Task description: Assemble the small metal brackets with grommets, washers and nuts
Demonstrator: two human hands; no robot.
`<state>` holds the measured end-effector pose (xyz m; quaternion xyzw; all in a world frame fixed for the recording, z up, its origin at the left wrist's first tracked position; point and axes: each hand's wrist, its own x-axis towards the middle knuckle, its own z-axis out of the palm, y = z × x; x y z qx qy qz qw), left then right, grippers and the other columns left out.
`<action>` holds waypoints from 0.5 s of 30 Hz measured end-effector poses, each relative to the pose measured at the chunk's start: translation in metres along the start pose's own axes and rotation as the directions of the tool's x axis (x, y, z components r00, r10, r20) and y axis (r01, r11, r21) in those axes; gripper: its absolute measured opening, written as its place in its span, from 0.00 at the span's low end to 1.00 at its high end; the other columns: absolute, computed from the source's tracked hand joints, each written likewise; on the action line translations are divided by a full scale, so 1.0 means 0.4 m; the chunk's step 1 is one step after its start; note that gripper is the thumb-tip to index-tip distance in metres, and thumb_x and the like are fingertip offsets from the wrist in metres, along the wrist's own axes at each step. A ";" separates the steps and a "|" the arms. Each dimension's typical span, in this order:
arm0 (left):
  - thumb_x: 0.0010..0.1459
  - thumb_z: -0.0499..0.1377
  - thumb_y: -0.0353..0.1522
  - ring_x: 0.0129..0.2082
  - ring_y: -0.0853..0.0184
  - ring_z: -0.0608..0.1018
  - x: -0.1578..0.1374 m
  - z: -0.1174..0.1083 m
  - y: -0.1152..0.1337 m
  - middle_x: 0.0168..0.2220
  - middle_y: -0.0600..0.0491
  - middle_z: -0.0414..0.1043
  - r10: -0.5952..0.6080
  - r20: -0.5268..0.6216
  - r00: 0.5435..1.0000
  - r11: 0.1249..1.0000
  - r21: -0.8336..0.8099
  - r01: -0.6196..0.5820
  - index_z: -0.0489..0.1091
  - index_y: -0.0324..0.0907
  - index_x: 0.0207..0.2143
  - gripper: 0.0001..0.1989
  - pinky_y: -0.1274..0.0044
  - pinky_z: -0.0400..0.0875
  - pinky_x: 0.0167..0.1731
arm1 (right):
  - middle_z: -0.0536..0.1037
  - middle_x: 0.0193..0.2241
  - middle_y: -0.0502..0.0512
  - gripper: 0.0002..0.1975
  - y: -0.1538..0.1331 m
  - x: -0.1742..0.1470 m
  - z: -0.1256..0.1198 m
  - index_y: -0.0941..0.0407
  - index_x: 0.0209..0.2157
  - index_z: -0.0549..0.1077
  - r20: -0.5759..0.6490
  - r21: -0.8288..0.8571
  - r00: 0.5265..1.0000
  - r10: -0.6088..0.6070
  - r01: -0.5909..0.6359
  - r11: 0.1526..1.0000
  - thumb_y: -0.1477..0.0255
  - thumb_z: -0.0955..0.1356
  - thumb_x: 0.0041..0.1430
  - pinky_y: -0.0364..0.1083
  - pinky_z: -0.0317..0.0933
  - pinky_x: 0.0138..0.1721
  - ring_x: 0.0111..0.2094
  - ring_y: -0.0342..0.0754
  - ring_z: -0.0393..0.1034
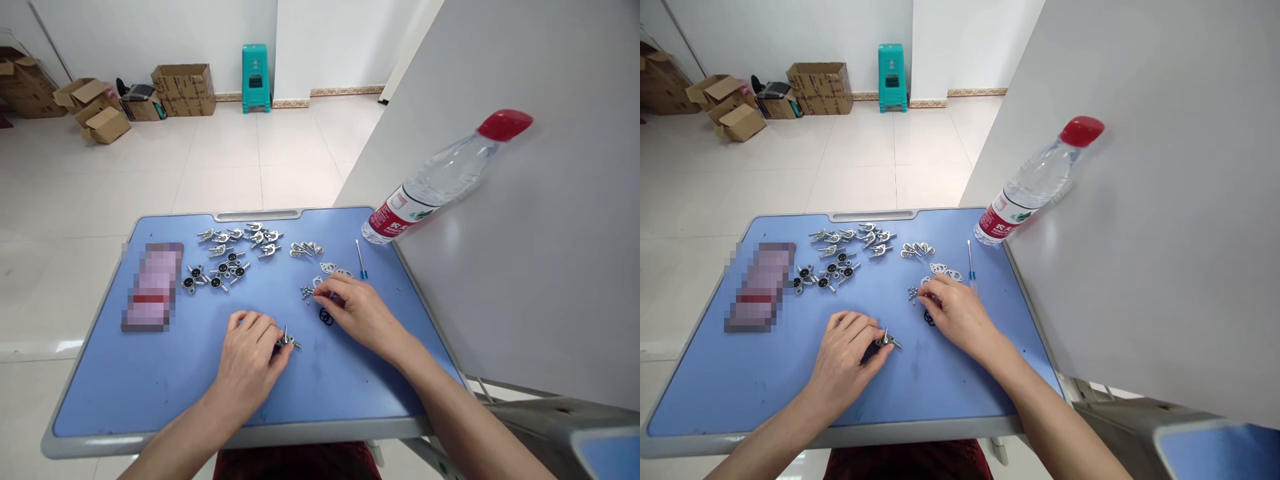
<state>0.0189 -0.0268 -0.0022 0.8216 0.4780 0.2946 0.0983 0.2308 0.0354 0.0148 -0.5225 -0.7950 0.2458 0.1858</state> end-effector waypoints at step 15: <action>0.60 0.57 0.28 0.32 0.65 0.73 0.000 0.001 0.000 0.31 0.54 0.74 -0.005 -0.001 1.000 1.000 -0.003 0.005 0.67 0.41 0.30 0.04 0.69 0.60 0.38 | 0.73 0.30 0.50 0.05 -0.027 -0.005 0.011 0.56 0.30 0.71 0.088 0.039 0.996 0.003 -0.006 0.999 0.78 0.67 0.59 0.42 0.56 0.29 0.28 0.43 0.66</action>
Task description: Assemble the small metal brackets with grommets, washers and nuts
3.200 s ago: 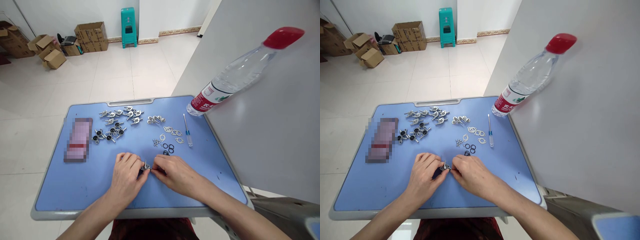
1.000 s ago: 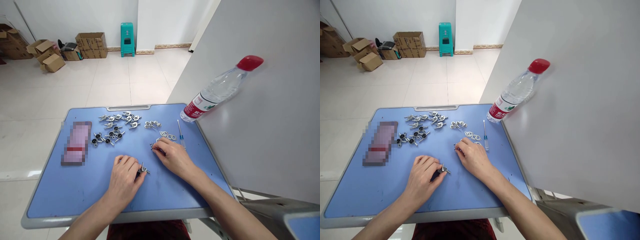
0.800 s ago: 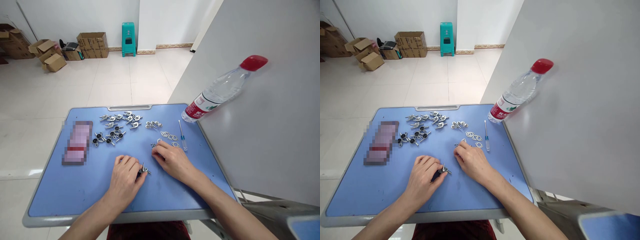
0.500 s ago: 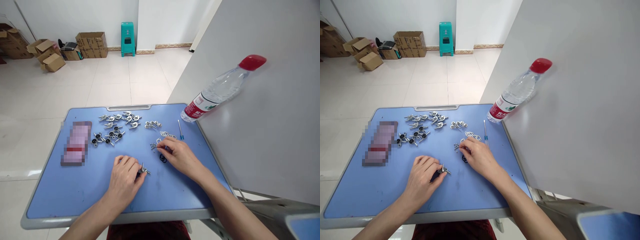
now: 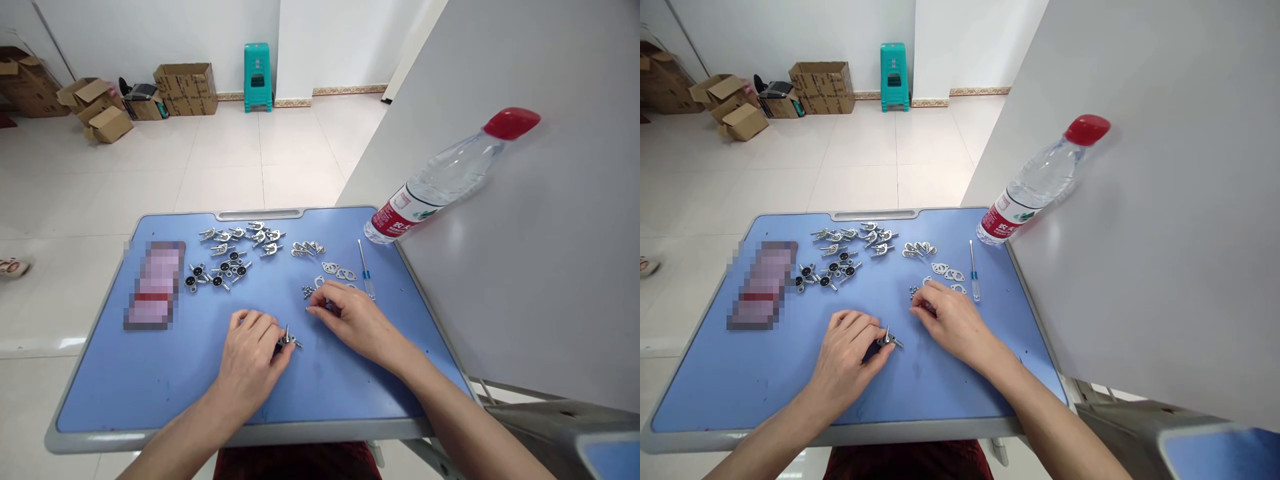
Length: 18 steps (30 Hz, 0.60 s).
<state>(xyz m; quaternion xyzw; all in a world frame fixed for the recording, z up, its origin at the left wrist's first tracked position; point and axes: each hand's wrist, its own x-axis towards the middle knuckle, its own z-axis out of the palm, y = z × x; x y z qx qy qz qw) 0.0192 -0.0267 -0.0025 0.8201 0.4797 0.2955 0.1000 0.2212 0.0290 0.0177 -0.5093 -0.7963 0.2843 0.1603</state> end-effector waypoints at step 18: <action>0.61 0.56 0.28 0.32 0.65 0.73 -0.001 -0.001 0.001 0.31 0.54 0.74 0.002 -0.002 1.000 1.000 0.010 -0.002 0.67 0.41 0.31 0.05 0.69 0.60 0.38 | 0.75 0.33 0.51 0.04 -0.007 0.002 0.032 0.56 0.33 0.74 0.017 -0.190 0.999 -0.027 0.029 0.981 0.78 0.68 0.59 0.43 0.53 0.27 0.26 0.43 0.68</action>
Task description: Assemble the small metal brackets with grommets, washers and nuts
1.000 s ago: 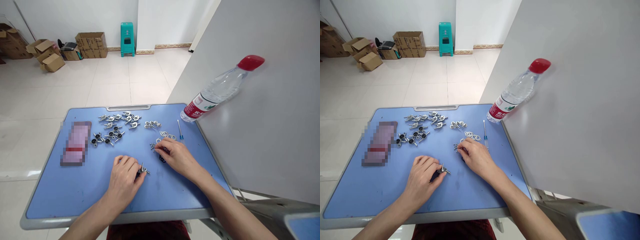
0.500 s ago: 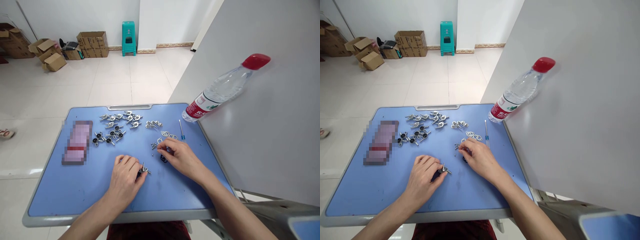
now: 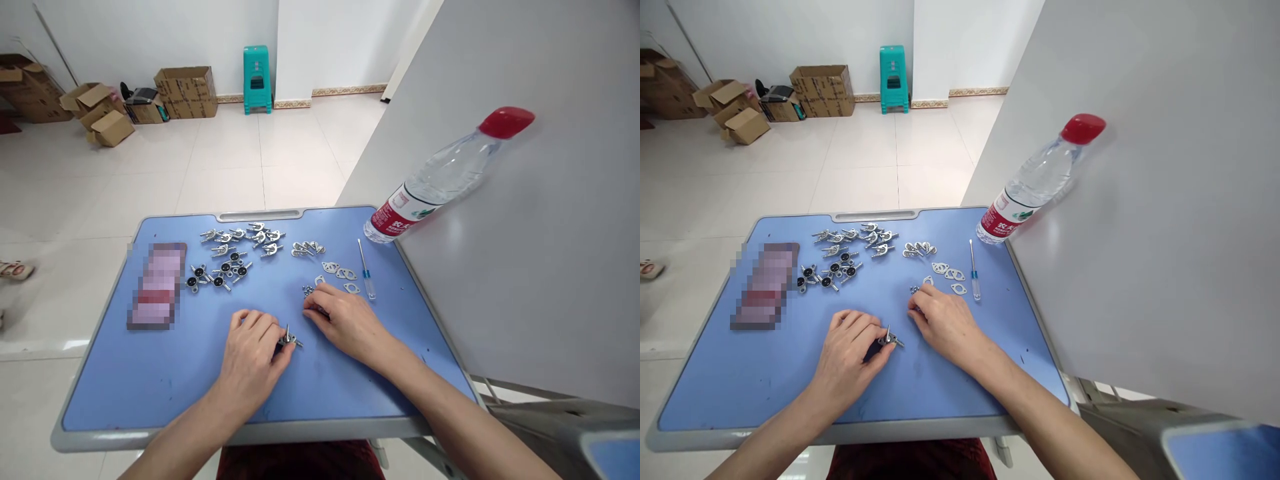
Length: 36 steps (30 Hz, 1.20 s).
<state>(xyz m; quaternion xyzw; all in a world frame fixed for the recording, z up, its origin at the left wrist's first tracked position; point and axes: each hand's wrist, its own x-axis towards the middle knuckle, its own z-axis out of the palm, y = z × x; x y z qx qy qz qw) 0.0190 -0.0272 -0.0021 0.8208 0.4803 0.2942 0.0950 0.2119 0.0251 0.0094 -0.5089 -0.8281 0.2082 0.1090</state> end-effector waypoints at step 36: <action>0.59 0.59 0.27 0.32 0.65 0.71 -0.009 0.004 0.004 0.30 0.54 0.73 -0.027 0.007 1.000 0.999 -0.021 0.027 0.66 0.40 0.28 0.07 0.69 0.59 0.38 | 0.73 0.25 0.48 0.08 -0.046 -0.017 0.005 0.55 0.28 0.72 0.162 0.447 0.986 -0.041 -0.037 0.894 0.78 0.65 0.58 0.42 0.58 0.30 0.26 0.42 0.66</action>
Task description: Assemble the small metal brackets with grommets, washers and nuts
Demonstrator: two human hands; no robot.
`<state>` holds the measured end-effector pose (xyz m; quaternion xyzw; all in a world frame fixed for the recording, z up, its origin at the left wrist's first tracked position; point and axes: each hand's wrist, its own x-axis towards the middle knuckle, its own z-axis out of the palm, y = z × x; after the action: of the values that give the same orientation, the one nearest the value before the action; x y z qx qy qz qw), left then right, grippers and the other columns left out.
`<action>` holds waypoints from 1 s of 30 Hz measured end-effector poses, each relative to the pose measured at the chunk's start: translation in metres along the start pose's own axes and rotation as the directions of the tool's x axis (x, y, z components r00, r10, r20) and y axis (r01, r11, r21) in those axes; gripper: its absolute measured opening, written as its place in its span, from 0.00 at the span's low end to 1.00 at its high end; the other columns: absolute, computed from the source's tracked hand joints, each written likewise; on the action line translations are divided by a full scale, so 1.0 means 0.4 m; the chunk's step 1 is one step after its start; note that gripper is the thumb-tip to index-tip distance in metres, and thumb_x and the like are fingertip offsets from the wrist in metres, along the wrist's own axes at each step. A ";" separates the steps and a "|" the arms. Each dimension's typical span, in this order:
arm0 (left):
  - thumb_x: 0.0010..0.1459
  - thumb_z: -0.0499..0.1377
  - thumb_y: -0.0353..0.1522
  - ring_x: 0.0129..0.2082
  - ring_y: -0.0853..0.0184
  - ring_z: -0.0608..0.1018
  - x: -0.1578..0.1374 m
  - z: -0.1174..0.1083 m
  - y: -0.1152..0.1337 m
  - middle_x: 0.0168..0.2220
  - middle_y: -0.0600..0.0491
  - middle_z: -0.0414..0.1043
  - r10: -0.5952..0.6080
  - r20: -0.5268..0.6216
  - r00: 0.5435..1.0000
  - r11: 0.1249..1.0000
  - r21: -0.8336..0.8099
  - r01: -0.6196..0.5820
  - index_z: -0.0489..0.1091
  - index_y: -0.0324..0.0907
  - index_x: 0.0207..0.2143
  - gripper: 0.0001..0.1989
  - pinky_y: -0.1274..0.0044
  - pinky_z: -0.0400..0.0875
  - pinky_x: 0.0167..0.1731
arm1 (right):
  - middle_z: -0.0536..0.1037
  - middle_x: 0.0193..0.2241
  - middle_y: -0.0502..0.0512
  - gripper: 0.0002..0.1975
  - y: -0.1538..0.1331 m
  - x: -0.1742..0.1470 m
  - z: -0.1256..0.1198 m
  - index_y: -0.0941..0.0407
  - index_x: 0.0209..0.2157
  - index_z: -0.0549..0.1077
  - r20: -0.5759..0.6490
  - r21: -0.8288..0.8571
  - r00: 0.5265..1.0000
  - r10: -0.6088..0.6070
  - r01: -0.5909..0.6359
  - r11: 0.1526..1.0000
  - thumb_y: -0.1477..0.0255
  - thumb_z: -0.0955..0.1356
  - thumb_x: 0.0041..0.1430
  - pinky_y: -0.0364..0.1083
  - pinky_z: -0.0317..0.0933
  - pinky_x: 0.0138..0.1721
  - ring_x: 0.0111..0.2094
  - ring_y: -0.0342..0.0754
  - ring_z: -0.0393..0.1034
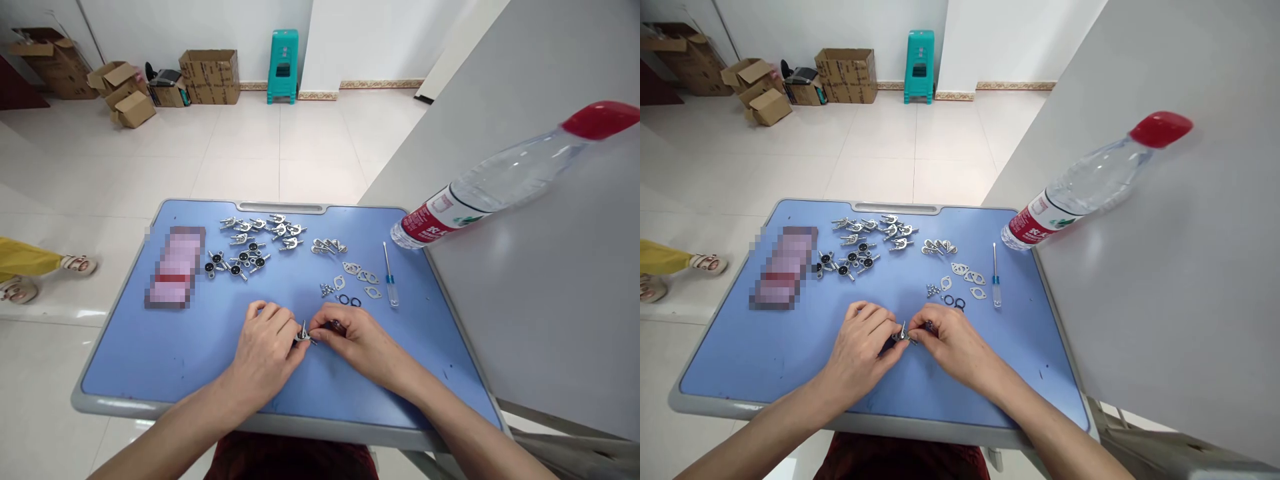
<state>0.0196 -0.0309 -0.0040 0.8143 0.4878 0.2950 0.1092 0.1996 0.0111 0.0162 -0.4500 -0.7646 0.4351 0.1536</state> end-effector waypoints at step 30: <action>0.60 0.58 0.28 0.32 0.66 0.71 0.003 -0.001 -0.001 0.30 0.56 0.73 0.000 0.015 1.000 1.000 0.025 -0.001 0.65 0.41 0.28 0.07 0.69 0.59 0.38 | 0.72 0.29 0.51 0.08 0.012 -0.014 0.004 0.56 0.32 0.68 0.056 -0.147 0.985 -0.162 0.168 0.975 0.79 0.61 0.63 0.43 0.59 0.30 0.28 0.44 0.66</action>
<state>0.0194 -0.0298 -0.0036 0.8179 0.4905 0.2827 0.1025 0.2043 0.0067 0.0123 -0.3856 -0.8332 0.3715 0.1380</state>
